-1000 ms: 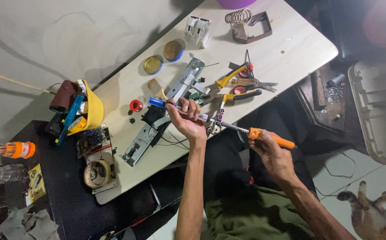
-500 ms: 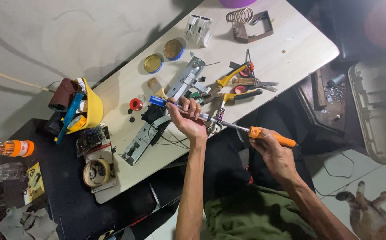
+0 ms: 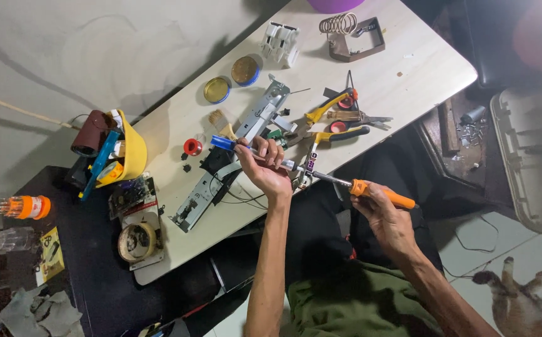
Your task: Desoldering components from a printed circuit board using a soldering iron and a desoldering pump on a workbench.
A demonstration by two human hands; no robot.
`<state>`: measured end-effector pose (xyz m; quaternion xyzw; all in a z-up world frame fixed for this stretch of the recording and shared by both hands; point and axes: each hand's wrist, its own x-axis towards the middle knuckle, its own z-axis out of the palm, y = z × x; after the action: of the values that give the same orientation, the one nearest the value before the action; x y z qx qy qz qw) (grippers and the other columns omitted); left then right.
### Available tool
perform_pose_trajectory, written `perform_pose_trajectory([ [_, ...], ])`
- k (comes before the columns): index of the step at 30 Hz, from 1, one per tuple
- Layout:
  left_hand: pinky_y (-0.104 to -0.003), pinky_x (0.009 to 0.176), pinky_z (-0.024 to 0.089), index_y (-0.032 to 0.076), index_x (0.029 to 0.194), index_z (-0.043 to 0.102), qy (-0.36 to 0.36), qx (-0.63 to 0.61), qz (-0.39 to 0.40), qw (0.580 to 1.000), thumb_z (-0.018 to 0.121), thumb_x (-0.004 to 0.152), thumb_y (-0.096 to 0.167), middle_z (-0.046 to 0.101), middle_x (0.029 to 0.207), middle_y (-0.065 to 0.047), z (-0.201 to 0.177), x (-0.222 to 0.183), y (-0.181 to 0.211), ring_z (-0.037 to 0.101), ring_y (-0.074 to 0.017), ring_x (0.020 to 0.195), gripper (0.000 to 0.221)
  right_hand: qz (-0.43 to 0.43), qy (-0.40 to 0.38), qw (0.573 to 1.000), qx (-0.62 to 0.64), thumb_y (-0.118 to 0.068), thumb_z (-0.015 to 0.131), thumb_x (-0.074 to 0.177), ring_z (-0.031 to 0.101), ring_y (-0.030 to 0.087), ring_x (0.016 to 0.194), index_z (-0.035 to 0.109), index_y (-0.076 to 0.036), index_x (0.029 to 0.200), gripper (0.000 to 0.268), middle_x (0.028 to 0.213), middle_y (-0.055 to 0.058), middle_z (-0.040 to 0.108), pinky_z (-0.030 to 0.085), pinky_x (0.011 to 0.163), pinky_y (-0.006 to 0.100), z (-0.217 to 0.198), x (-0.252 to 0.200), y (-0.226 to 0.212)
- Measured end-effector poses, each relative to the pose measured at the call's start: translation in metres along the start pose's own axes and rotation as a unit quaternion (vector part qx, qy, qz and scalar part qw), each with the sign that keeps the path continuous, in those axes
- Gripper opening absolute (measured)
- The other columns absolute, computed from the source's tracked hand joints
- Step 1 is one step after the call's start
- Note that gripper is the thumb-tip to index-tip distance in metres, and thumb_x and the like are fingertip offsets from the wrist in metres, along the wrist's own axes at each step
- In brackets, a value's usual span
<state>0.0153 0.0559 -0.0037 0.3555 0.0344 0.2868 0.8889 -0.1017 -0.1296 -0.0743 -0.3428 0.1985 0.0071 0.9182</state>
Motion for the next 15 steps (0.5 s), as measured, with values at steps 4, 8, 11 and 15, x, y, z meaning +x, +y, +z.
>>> perform_pose_trajectory([
  [4, -0.014, 0.041, 0.030, 0.017, 0.109, 0.043, -0.003, 0.004, 0.003, 1.000, 0.035, 0.114, 0.037, 0.029, 0.073, 0.006, -0.0024, -0.0004, -0.0007, 0.031, -0.0036, 0.051, 0.022, 0.000, -0.001, 1.000, -0.009, -0.009, 0.066, 0.101, 0.076, 0.028, 0.087, 0.075, -0.003, 0.113, 0.016, 0.098, 0.020, 0.075, 0.063, 0.092, 0.049, 0.0028, -0.0024, -0.0024],
  [8, -0.014, 0.042, 0.030, 0.017, 0.109, 0.043, -0.006, -0.002, 0.004, 1.000, 0.036, 0.114, 0.036, 0.028, 0.074, 0.006, -0.0030, -0.0009, -0.0010, 0.030, -0.0036, 0.051, 0.021, -0.002, 0.003, 1.000, -0.010, -0.009, 0.066, 0.101, 0.076, 0.027, 0.086, 0.075, -0.003, 0.112, 0.016, 0.098, 0.019, 0.076, 0.062, 0.093, 0.048, 0.0037, -0.0033, -0.0020],
  [11, -0.014, 0.042, 0.031, 0.016, 0.110, 0.042, -0.008, 0.001, 0.004, 1.000, 0.034, 0.114, 0.035, 0.029, 0.075, 0.006, -0.0003, -0.0014, 0.0010, 0.030, -0.0030, 0.052, 0.021, -0.004, -0.001, 1.000, -0.004, -0.009, 0.066, 0.100, 0.077, 0.028, 0.085, 0.075, -0.003, 0.114, 0.017, 0.097, 0.020, 0.076, 0.064, 0.091, 0.047, 0.0088, -0.0062, -0.0060],
  [15, -0.014, 0.041, 0.030, 0.016, 0.109, 0.042, -0.011, -0.009, 0.004, 1.000, 0.035, 0.114, 0.036, 0.029, 0.074, 0.007, -0.0025, -0.0008, -0.0010, 0.030, -0.0032, 0.051, 0.021, -0.005, 0.000, 1.000, -0.001, -0.010, 0.066, 0.100, 0.077, 0.028, 0.085, 0.074, -0.003, 0.114, 0.018, 0.097, 0.020, 0.076, 0.064, 0.089, 0.046, 0.0058, -0.0052, -0.0040],
])
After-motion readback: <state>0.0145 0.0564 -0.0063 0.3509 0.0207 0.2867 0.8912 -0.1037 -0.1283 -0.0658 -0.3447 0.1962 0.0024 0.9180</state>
